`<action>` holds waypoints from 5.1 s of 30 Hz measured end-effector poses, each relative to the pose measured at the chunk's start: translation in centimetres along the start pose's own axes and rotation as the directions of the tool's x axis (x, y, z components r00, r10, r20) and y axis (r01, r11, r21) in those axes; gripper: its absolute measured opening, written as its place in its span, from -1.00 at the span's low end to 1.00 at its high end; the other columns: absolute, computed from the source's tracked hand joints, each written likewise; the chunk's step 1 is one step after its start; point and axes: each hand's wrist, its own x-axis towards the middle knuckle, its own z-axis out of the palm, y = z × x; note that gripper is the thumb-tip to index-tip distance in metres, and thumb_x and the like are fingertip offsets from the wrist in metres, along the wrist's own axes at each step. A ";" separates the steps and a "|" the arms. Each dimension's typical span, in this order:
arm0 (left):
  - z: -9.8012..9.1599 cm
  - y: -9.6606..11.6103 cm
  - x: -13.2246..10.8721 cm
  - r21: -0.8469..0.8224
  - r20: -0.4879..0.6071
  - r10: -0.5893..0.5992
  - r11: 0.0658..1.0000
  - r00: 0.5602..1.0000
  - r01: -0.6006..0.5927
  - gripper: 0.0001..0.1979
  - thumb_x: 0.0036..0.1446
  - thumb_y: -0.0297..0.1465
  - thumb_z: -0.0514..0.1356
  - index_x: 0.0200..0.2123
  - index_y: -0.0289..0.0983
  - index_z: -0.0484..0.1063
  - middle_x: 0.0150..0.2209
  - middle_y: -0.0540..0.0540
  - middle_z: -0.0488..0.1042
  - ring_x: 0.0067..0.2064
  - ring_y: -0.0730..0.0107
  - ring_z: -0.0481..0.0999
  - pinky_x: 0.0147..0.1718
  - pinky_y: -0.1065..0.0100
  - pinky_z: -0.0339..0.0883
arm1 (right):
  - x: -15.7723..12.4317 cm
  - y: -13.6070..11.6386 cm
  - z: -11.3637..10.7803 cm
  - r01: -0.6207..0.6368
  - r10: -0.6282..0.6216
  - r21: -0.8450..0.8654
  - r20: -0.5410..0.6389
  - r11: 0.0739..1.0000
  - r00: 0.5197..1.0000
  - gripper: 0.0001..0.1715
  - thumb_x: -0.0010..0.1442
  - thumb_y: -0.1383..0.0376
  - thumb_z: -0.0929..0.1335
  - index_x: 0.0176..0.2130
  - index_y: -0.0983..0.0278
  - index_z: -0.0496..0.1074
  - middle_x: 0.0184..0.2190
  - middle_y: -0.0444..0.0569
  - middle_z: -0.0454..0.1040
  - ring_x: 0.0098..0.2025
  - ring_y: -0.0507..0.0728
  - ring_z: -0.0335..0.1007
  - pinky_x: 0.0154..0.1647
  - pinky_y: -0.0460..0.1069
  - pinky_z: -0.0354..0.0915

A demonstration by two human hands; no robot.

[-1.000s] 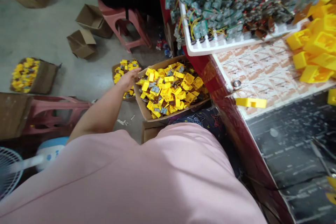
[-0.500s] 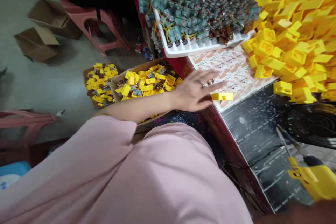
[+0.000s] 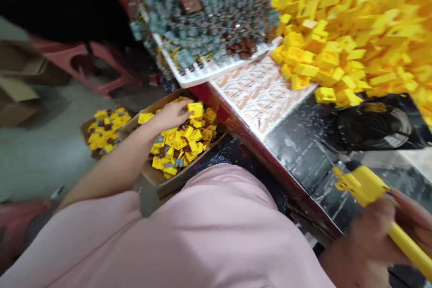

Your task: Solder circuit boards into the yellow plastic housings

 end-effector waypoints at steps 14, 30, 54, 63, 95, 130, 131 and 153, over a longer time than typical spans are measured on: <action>-0.4 23.1 16.5 0.207 0.039 0.518 0.832 0.854 -0.514 -0.56 0.52 -0.25 0.13 0.26 -0.27 0.63 0.31 -0.33 0.61 0.38 -0.11 0.55 0.47 -0.08 0.34 | -1.0 0.8 1.5 -0.152 0.229 0.279 -0.268 0.948 0.936 -0.26 0.07 -0.31 0.66 -0.10 0.22 0.78 -0.54 -0.14 0.45 -0.59 0.15 0.38 -0.63 0.12 0.47; 4.1 27.0 15.0 0.157 0.392 0.632 0.670 0.668 -0.726 -0.36 0.50 -0.02 0.19 0.48 -0.19 0.47 0.60 -0.42 0.24 0.59 -0.49 0.26 0.47 -0.47 0.26 | -1.3 1.9 0.5 -0.046 0.050 0.046 -0.098 0.998 0.994 -0.53 0.15 -0.02 0.69 0.04 -0.02 0.78 -0.29 -0.02 0.72 -0.50 0.20 0.52 -0.56 0.08 0.41; 4.3 23.1 7.0 0.211 0.161 0.874 0.424 0.459 -0.881 -0.63 0.53 -0.18 0.15 0.22 -0.22 0.54 0.47 -0.23 0.51 0.46 -0.13 0.50 0.50 -0.24 0.28 | 4.4 2.7 12.2 0.353 -0.304 0.093 0.734 0.931 0.607 -0.68 0.57 0.12 0.41 0.22 0.12 0.47 0.05 0.03 0.68 0.06 0.26 0.69 0.07 0.15 0.64; 3.5 28.6 8.9 0.060 0.623 0.543 0.684 0.562 -0.727 -0.44 0.57 -0.13 -0.10 0.28 -0.31 0.51 -0.33 -0.13 0.68 -0.30 0.03 0.72 -0.29 0.20 0.46 | 1.8 0.8 2.0 0.324 -0.224 -0.015 0.693 0.946 0.685 -0.66 0.51 0.28 0.48 0.21 0.10 0.50 -0.17 -0.05 0.63 -0.04 0.27 0.73 -0.01 0.12 0.66; 0.8 19.6 10.3 -0.189 0.433 0.845 0.426 0.315 -0.885 -0.25 0.38 -0.69 -0.01 0.49 -0.03 0.43 0.67 -0.22 0.15 0.65 0.01 0.26 0.50 -0.05 0.42 | -1.7 0.1 7.7 0.340 -0.364 0.179 0.689 0.923 0.626 -0.70 0.56 0.20 0.45 0.21 0.11 0.41 -0.03 0.01 0.68 0.00 0.24 0.68 0.10 0.12 0.57; 1.0 27.7 17.0 0.456 0.421 0.196 0.798 0.886 -0.393 -0.46 0.56 -0.13 0.02 0.23 -0.29 0.66 0.10 -0.33 0.70 0.26 -0.32 0.64 0.22 -0.22 0.50 | 6.5 0.5 10.2 0.421 -0.185 -0.071 0.823 0.904 0.537 -0.53 0.49 -0.04 0.47 0.24 0.10 0.46 0.03 0.06 0.67 -0.07 0.28 0.65 -0.10 0.14 0.55; 1.2 27.8 16.9 0.461 0.410 0.212 0.791 0.887 -0.402 -0.47 0.55 -0.13 0.03 0.21 -0.29 0.67 0.09 -0.33 0.70 0.25 -0.31 0.64 0.22 -0.22 0.50 | 6.5 0.6 10.3 0.401 -0.186 -0.042 0.838 0.915 0.513 -0.50 0.47 -0.01 0.49 0.24 0.12 0.46 0.05 0.07 0.66 0.00 0.31 0.65 0.02 0.19 0.57; 1.6 31.1 20.3 0.162 0.320 0.378 0.882 0.869 -0.443 -0.55 0.44 -0.33 0.16 0.28 -0.22 0.65 0.20 -0.08 0.70 0.17 0.06 0.63 0.26 0.06 0.50 | 5.5 2.1 10.8 0.400 -0.191 -0.010 0.867 0.917 0.460 -0.55 0.48 -0.03 0.48 0.18 0.16 0.51 -0.01 0.09 0.71 -0.03 0.34 0.68 0.06 0.19 0.50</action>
